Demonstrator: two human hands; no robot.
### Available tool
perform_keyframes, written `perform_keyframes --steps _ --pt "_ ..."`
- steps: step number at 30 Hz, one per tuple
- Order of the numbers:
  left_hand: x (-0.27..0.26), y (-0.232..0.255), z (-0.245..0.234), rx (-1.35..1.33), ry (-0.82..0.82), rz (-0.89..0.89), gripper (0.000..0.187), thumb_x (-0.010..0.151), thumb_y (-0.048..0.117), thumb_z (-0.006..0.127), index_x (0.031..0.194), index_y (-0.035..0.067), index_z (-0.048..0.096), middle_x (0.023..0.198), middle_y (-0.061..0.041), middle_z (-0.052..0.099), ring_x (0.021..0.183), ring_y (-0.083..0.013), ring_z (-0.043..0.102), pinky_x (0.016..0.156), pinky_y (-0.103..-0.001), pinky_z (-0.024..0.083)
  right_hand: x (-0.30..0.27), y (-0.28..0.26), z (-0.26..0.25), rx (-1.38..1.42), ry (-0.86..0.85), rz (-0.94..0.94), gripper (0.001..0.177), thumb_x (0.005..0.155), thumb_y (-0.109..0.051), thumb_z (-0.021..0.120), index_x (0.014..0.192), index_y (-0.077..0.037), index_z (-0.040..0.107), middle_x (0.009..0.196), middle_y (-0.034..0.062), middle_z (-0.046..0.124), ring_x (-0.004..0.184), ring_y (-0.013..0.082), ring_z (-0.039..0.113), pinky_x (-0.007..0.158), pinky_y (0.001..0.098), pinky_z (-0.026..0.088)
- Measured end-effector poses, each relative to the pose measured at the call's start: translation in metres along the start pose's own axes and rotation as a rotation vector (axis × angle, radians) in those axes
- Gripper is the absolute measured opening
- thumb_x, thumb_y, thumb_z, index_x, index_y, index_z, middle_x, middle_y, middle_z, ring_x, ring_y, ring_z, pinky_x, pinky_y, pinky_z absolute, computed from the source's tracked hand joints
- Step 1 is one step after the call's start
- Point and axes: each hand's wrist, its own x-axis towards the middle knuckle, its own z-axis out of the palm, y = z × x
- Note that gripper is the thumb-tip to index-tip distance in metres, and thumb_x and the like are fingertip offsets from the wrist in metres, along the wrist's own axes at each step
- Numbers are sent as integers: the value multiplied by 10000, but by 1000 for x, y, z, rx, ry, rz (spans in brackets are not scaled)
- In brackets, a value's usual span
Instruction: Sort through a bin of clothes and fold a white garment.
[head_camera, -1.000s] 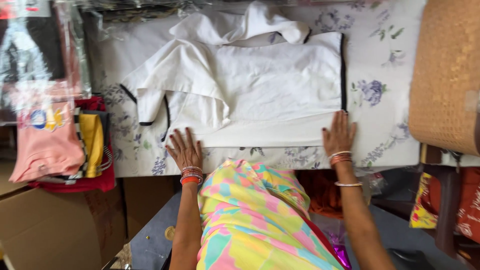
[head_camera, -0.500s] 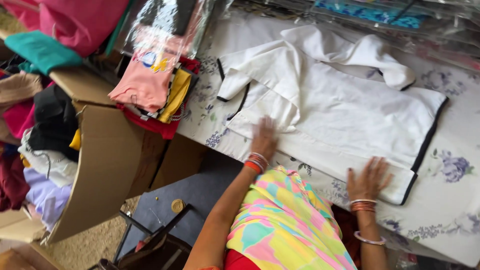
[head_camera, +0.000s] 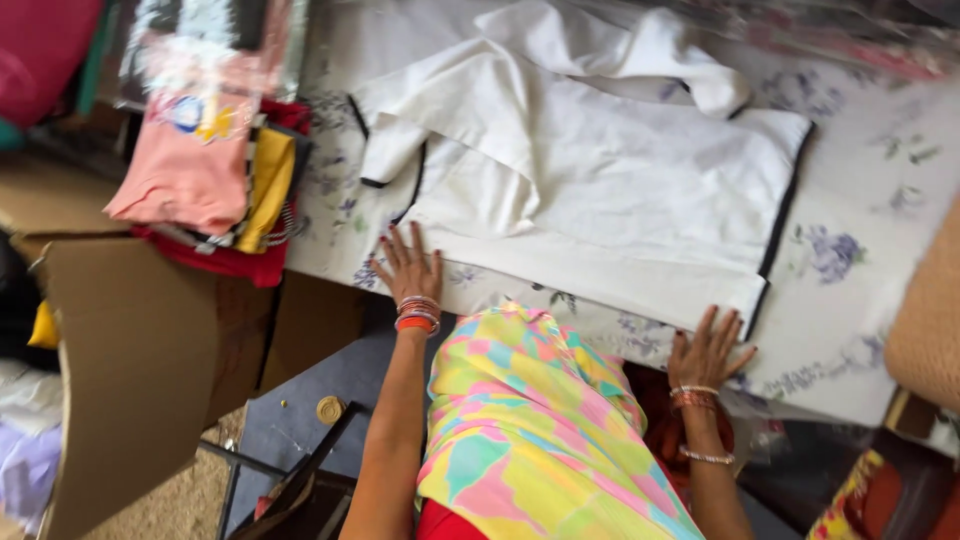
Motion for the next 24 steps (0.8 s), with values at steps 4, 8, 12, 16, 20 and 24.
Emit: perform_keyframes --steps 4,8,12,16,20,24 --pt "-1 11 -6 -3 12 -36 720 1024 485 423 1649 248 155 1711 -124 12 1571 -371 45 1191 -677 3 4 -4 8 -27 3 8 815 1009 -660 208 1652 -164 140 1722 181 37 1595 325 51 1201 668 -91" --pt "-2 24 -20 -171 136 43 688 1002 357 505 1606 131 267 1672 -210 144 1554 -392 150 1220 -605 114 9 -30 19 -58 119 -109 833 1013 -699 147 1656 -169 142 1730 161 72 1598 326 85 1239 628 -53" --pt "10 48 -22 -482 210 156 349 1018 254 569 1301 53 612 1300 -191 658 1238 -343 581 1099 -472 474 14 -82 21 113 73 -470 795 1039 -667 194 1647 -157 188 1718 174 108 1579 359 127 1246 620 13" --pt "43 47 -12 -1129 -222 -272 460 1023 393 531 936 -21 713 795 -158 743 688 -305 714 648 -395 570 33 -124 12 40 -16 -686 638 995 -464 440 1561 -177 371 1640 163 298 1510 330 282 1219 599 137" --pt "74 34 7 -1554 -593 -749 614 1034 499 479 912 -46 735 824 -140 772 624 -224 729 563 -322 569 79 -177 -2 245 40 -798 401 965 -152 616 1365 -128 612 1333 87 656 1306 271 580 1160 518 373" --pt "81 39 21 -1690 -562 -767 685 1040 506 433 863 -93 714 778 -200 746 583 -274 703 554 -354 596 120 -288 -20 395 -47 -947 252 890 -41 672 1126 -109 728 1038 62 747 971 261 689 898 404 530"
